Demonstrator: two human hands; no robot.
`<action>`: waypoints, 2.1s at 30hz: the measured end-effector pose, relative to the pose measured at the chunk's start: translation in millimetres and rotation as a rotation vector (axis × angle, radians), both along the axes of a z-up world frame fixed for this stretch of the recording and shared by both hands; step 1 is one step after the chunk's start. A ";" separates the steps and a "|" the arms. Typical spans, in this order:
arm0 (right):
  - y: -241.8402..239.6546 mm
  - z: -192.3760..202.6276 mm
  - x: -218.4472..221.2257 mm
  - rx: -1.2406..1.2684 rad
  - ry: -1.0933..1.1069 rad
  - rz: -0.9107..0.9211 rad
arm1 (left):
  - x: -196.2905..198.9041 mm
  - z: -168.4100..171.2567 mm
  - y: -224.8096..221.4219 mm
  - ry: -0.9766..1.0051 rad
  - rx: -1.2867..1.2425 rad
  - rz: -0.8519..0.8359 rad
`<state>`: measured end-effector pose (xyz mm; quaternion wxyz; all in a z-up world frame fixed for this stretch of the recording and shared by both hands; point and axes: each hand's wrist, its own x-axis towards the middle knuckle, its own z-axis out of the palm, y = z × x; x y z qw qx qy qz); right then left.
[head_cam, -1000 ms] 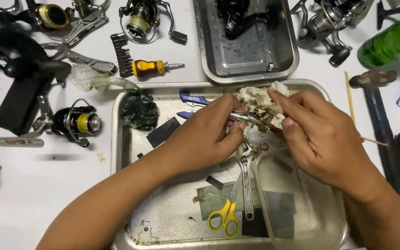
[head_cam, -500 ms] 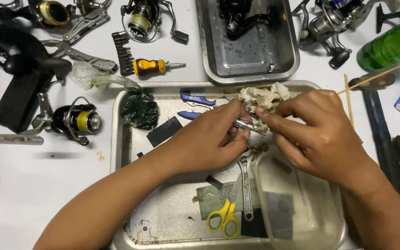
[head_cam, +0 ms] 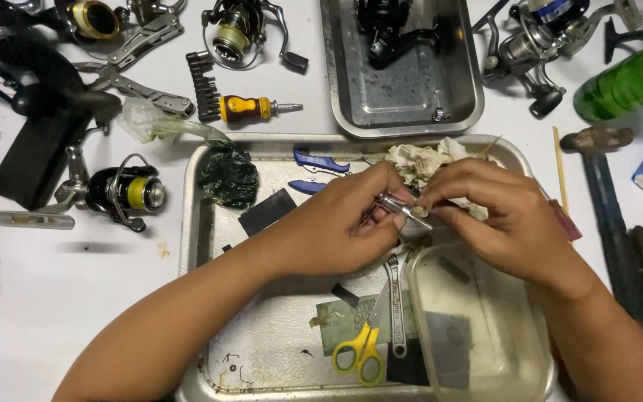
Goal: Cleaning and assembling a fishing reel handle and its components on a workbench.
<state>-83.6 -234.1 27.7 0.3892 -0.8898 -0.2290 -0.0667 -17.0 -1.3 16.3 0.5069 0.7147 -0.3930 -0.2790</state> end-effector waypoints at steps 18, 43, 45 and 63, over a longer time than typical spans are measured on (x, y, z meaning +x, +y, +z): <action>-7.2 8.1 12.8 -0.178 -0.221 0.089 | 5.5 -4.0 1.0 -0.071 -0.152 0.071; 35.6 2.1 -4.4 0.352 0.099 -0.314 | -5.7 -30.9 -9.2 -0.464 -0.281 0.345; 41.5 10.2 -6.3 0.357 0.136 -0.341 | -4.9 -32.6 -8.8 -0.583 -0.331 0.373; 42.9 37.9 8.3 -0.013 -0.214 -0.274 | 5.7 -24.2 -5.9 -0.392 -0.299 0.456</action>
